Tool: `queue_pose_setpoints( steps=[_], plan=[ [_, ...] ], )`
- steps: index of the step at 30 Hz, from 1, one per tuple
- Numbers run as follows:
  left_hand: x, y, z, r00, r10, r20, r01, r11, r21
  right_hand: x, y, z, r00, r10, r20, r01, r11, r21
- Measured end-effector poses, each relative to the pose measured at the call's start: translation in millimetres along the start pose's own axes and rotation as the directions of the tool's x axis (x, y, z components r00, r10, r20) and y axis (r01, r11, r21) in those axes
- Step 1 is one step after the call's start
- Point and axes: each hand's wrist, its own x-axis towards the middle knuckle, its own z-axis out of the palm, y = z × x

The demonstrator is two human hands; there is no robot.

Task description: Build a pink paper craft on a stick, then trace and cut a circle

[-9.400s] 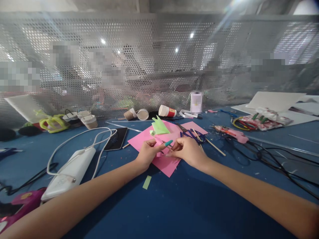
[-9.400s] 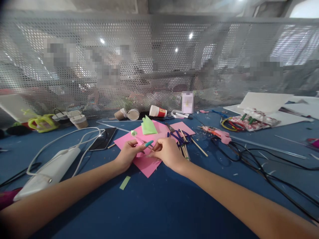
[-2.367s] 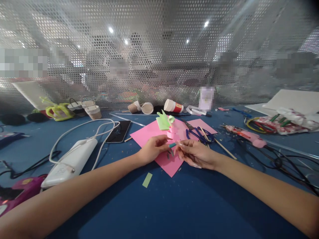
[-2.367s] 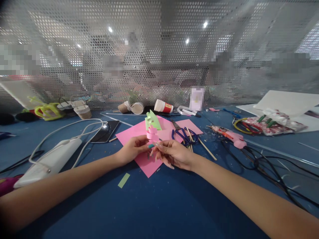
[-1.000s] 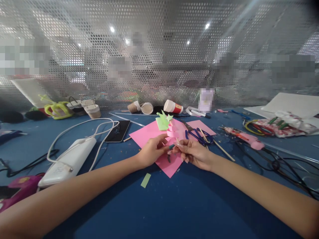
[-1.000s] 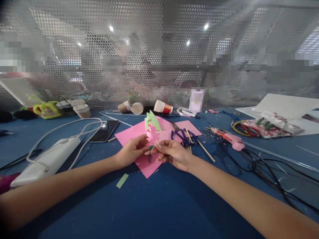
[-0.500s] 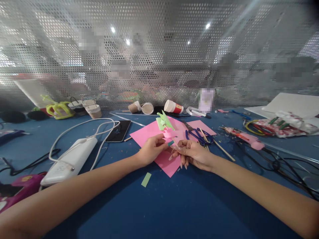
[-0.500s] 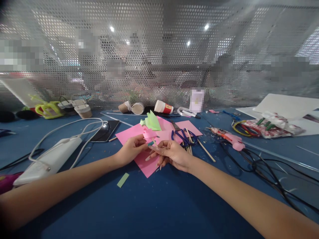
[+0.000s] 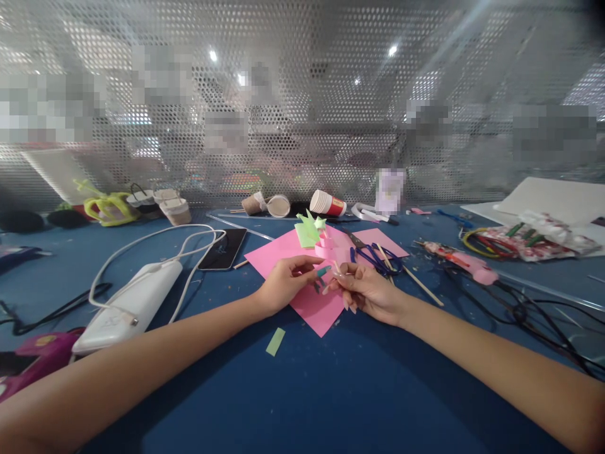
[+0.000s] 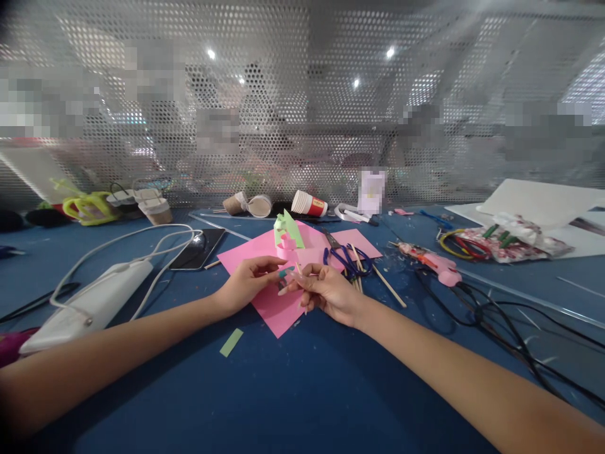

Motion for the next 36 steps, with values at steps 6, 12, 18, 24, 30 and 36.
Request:
queue_pose_setpoints(
  steps=[6,12,18,24,30,36],
  plan=[
    [-1.6,2.0,2.4,0.997,0.07,-0.034,-0.072,0.993,-0.094,-0.7,-3.2,4.3,0.995,0.008,-0.102,0.0,0.997,0.077],
    [-4.4,5.2,4.0,0.991,0.127,-0.034,-0.131,0.978,-0.164,-0.2,-1.9,4.0,0.989,0.006,-0.15,0.006,0.997,0.08],
    [-7.5,7.9,2.9,0.979,0.2,-0.027,-0.202,0.959,-0.2,1.0,-0.1,1.6,0.99,0.002,-0.143,0.008,0.998,0.066],
    [-5.1,5.2,2.5,0.977,0.158,-0.142,-0.176,0.977,-0.119,0.0,-1.8,4.3,0.986,-0.001,-0.166,0.011,0.998,0.056],
    [-7.4,1.2,0.9,0.937,0.286,-0.201,-0.279,0.958,0.059,-0.5,-0.4,4.8,0.985,-0.022,-0.171,0.027,0.999,0.024],
    [-8.3,4.0,-0.2,0.907,0.41,-0.097,-0.4,0.91,0.107,2.6,-0.4,-0.1,0.987,-0.003,-0.158,0.011,0.999,0.052]
  ],
)
